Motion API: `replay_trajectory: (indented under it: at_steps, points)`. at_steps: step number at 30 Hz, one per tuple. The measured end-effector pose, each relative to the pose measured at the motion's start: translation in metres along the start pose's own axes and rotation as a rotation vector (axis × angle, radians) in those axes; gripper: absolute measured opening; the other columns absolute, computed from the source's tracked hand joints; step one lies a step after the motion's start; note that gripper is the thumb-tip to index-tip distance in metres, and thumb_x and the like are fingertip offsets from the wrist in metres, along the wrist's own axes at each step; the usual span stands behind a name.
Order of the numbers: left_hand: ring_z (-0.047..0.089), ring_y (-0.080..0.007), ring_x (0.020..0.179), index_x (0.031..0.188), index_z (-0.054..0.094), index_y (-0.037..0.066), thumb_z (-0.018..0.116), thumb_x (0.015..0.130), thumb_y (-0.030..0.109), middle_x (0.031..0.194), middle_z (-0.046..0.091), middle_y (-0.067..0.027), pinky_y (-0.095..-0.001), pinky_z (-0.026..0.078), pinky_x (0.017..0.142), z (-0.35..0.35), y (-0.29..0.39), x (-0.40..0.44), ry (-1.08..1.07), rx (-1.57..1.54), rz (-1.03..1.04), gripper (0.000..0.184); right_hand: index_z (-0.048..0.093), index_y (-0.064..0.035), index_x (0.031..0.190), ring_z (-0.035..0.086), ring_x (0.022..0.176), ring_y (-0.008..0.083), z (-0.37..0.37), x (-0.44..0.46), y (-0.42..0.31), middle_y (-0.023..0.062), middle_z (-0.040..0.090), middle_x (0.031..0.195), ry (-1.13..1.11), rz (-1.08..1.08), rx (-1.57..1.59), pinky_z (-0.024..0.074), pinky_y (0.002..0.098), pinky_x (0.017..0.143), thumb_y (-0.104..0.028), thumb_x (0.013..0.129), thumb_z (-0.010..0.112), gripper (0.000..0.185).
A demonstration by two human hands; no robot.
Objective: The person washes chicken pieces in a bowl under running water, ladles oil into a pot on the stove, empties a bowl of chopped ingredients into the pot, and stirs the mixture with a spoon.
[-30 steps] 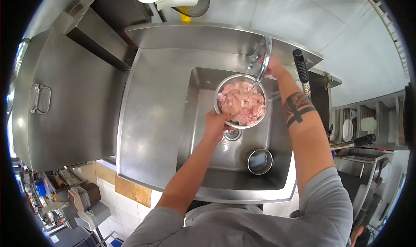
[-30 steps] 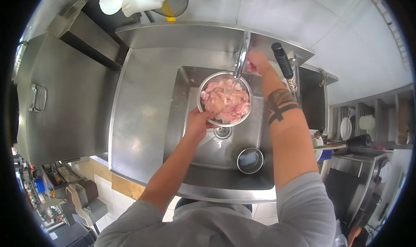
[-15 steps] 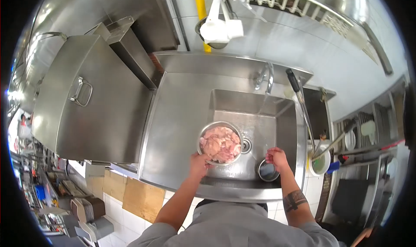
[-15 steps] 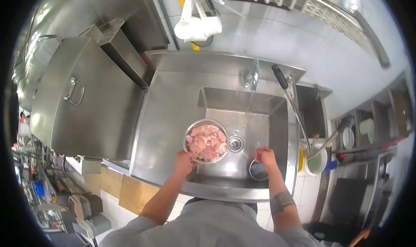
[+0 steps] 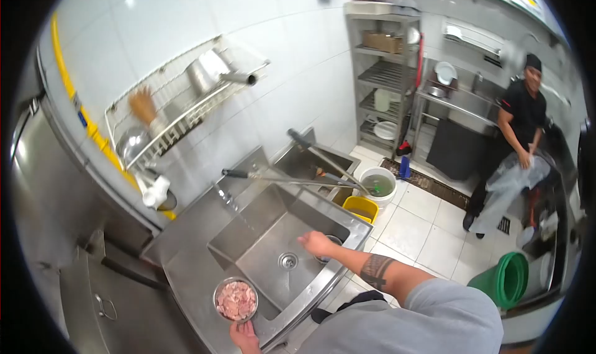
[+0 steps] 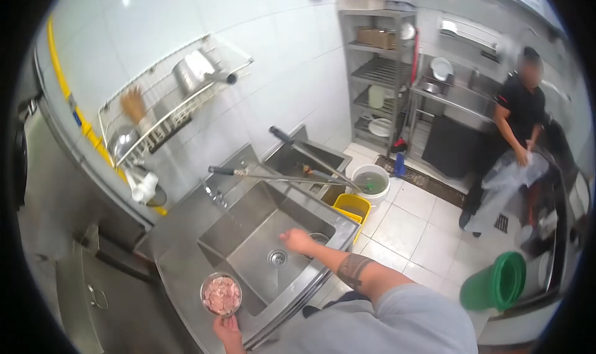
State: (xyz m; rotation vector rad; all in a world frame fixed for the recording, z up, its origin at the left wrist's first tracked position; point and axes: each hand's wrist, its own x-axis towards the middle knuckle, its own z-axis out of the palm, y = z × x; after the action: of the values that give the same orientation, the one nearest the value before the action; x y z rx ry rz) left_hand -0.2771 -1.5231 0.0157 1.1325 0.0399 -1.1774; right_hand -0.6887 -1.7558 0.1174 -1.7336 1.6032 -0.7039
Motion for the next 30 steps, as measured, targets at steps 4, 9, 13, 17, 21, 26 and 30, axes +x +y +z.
replay_trajectory:
  at_steps: [4, 9, 13, 17, 21, 26, 30]
  points:
    - [0.056, -0.0301, 0.121, 0.131, 0.049, -0.003, 0.059, 0.096, 0.021, 0.126, 0.057, -0.0176, -0.041, 0.053, 0.097, -0.015, 0.012, -0.055, 0.058, -0.117, 0.02, 0.044, 0.069, 0.002, 0.084, 0.065, 0.057, 0.0307, -0.016, -0.033, 0.018, 0.0189, 0.066, 0.071, 0.04, -0.016, 0.168, 0.0535, 0.0425, 0.062, -0.039, 0.094, 0.063, 0.042]
    - [0.066, -0.0308, 0.097, 0.107, 0.06, -0.006, 0.057, 0.094, 0.009, 0.103, 0.066, -0.0188, -0.0364, 0.061, 0.088, -0.065, -0.031, -0.085, 0.011, -0.212, -0.176, 0.02, 0.071, -0.0005, 0.079, 0.063, 0.055, 0.0306, -0.042, -0.121, 0.126, 0.0159, 0.066, 0.066, -0.069, 0.092, 0.175, 0.0512, 0.0451, 0.058, -0.039, 0.09, 0.062, 0.041]
    - [0.059, -0.0192, 0.068, 0.092, 0.059, 0.005, 0.06, 0.095, 0.012, 0.081, 0.062, -0.0085, -0.03, 0.048, 0.054, -0.12, -0.104, -0.126, 0.018, 0.057, -0.212, 0.008, 0.07, -0.0008, 0.066, 0.067, 0.058, 0.0315, -0.086, -0.254, 0.221, 0.0194, 0.068, 0.068, -0.112, 0.313, -0.031, 0.0556, 0.0453, 0.062, -0.039, 0.084, 0.06, 0.043]
    - [0.055, -0.0139, 0.053, 0.085, 0.058, 0.01, 0.06, 0.097, 0.015, 0.071, 0.06, -0.0038, -0.0271, 0.042, 0.039, -0.158, -0.138, -0.192, 0.024, 0.205, -0.197, 0.013, 0.07, 0.0025, 0.072, 0.067, 0.056, 0.0303, -0.103, -0.372, 0.313, 0.0178, 0.069, 0.069, -0.185, 0.687, -0.069, 0.057, 0.0434, 0.056, -0.032, 0.085, 0.06, 0.038]
    - [0.056, -0.0154, 0.056, 0.088, 0.059, 0.01, 0.06, 0.098, 0.018, 0.075, 0.06, -0.0048, -0.0248, 0.045, 0.043, -0.133, -0.143, -0.27, -0.001, 0.241, -0.249, 0.013, 0.07, 0.0029, 0.077, 0.067, 0.057, 0.0271, -0.11, -0.437, 0.341, 0.015, 0.069, 0.073, -0.168, 0.872, -0.023, 0.0561, 0.0405, 0.052, -0.028, 0.085, 0.06, 0.033]
    - [0.053, -0.0277, 0.125, 0.134, 0.049, 0.005, 0.06, 0.098, 0.032, 0.129, 0.056, -0.014, -0.0443, 0.047, 0.101, -0.087, -0.136, -0.345, -0.267, 0.687, -0.383, 0.047, 0.072, -0.0002, 0.086, 0.068, 0.064, 0.0227, -0.106, -0.468, 0.302, 0.013, 0.071, 0.078, -0.308, 0.686, 0.116, 0.0558, 0.0386, 0.054, -0.028, 0.084, 0.063, 0.029]
    - [0.059, -0.0288, 0.121, 0.145, 0.044, 0.008, 0.065, 0.093, 0.041, 0.13, 0.061, -0.01, -0.0477, 0.049, 0.099, -0.067, -0.149, -0.378, -0.704, 1.2, -0.427, 0.066, 0.074, -0.0023, 0.091, 0.069, 0.068, 0.0241, -0.09, -0.48, 0.248, 0.0129, 0.072, 0.08, -0.394, 0.584, 0.138, 0.0561, 0.0425, 0.061, -0.032, 0.084, 0.064, 0.031]
